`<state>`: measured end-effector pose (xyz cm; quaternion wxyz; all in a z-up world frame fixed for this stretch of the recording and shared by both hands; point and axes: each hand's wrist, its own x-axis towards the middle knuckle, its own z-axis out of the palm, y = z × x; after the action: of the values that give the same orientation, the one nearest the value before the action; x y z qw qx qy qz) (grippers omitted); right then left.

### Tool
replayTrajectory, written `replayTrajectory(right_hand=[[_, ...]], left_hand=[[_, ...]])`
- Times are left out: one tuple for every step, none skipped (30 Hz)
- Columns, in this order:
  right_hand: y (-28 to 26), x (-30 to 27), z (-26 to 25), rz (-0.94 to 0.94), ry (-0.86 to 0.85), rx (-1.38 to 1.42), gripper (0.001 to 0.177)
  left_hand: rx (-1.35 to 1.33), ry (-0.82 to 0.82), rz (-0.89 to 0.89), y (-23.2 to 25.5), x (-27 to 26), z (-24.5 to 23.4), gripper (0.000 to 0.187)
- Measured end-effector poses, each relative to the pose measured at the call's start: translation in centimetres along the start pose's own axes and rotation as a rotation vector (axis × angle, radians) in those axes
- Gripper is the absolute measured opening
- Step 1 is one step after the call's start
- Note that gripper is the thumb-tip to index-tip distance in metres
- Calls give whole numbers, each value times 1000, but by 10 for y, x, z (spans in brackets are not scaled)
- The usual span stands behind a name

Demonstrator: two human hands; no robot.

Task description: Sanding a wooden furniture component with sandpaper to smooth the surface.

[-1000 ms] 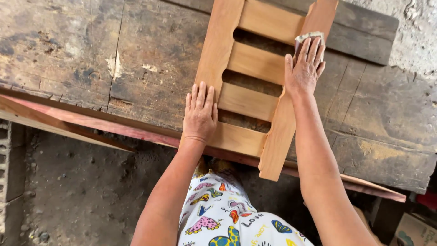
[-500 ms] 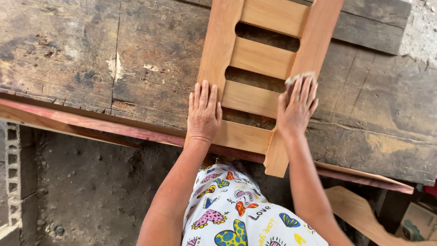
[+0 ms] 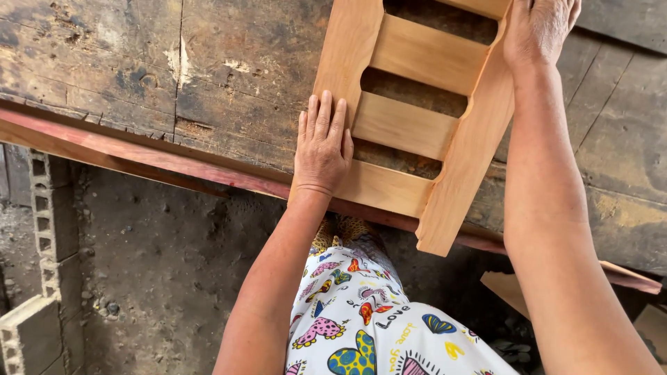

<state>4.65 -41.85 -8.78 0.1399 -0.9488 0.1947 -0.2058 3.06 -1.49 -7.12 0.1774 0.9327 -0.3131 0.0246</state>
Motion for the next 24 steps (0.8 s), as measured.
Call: replayTrajectory(right_hand=[[-5,-5,-6,85,-67,-7,45],[-9,-9,-11,170,-135,-12,46],[-29,-27,-28,176,-130,-22,46],[-50,-44,-44,233,-228,-33,50],[-74,-60,-57,286,-330,-38,57],[-78,-87,-58,289,-328,-43,57],[-83,-112,-59,260,-302,-88,52],[-88,-137,-60,232,-276,-133,48],[-100,-155,-67,231,-272,-135,48],[-112,-173,-74,249,-271,-119,50],[-124,-192,-82,269,-272,-105,51],[-123,-202,-79,269,-270,-108,51],[-121,-212,-76,281,-246,-102,50],[-120,-221,-73,294,-223,-95,50],[-119,-214,-70,290,-216,-96,50],[-117,-208,-67,301,-204,-108,49],[-116,-199,-62,305,-193,-115,49],[-97,-180,-49,295,-188,-111,49],[-79,-166,-37,245,-140,-141,48],[-61,-151,-25,194,-93,-170,47],[-48,-129,-17,191,-91,-164,47],[-35,-106,-9,159,-80,-206,46],[-22,-81,0,125,-66,-245,45],[-16,-56,2,119,-61,-237,45]], left_hand=[[5,4,0,1,1,0,52],[9,8,0,2,2,0,52],[0,9,9,3,2,1,52],[5,10,13,3,3,2,53],[14,10,11,2,2,2,55],[8,10,14,2,0,1,55],[10,5,12,2,0,1,54],[13,0,9,1,1,1,54],[11,4,11,1,1,1,54],[10,2,13,2,2,0,54],[7,-3,15,2,2,-1,53],[4,-1,17,2,2,-1,53],[3,5,15,2,2,-1,53],[2,11,13,2,2,-1,53],[1,18,15,3,2,-3,53],[-12,26,15,3,2,-4,53],[-21,37,9,3,3,-5,53],[-16,46,5,2,6,2,53],[33,139,25,0,5,7,53],[83,231,45,-1,5,13,53],[90,234,44,-1,4,13,53],[69,237,44,0,3,13,53],[51,244,44,0,4,12,53],[60,251,42,-1,7,12,53]])
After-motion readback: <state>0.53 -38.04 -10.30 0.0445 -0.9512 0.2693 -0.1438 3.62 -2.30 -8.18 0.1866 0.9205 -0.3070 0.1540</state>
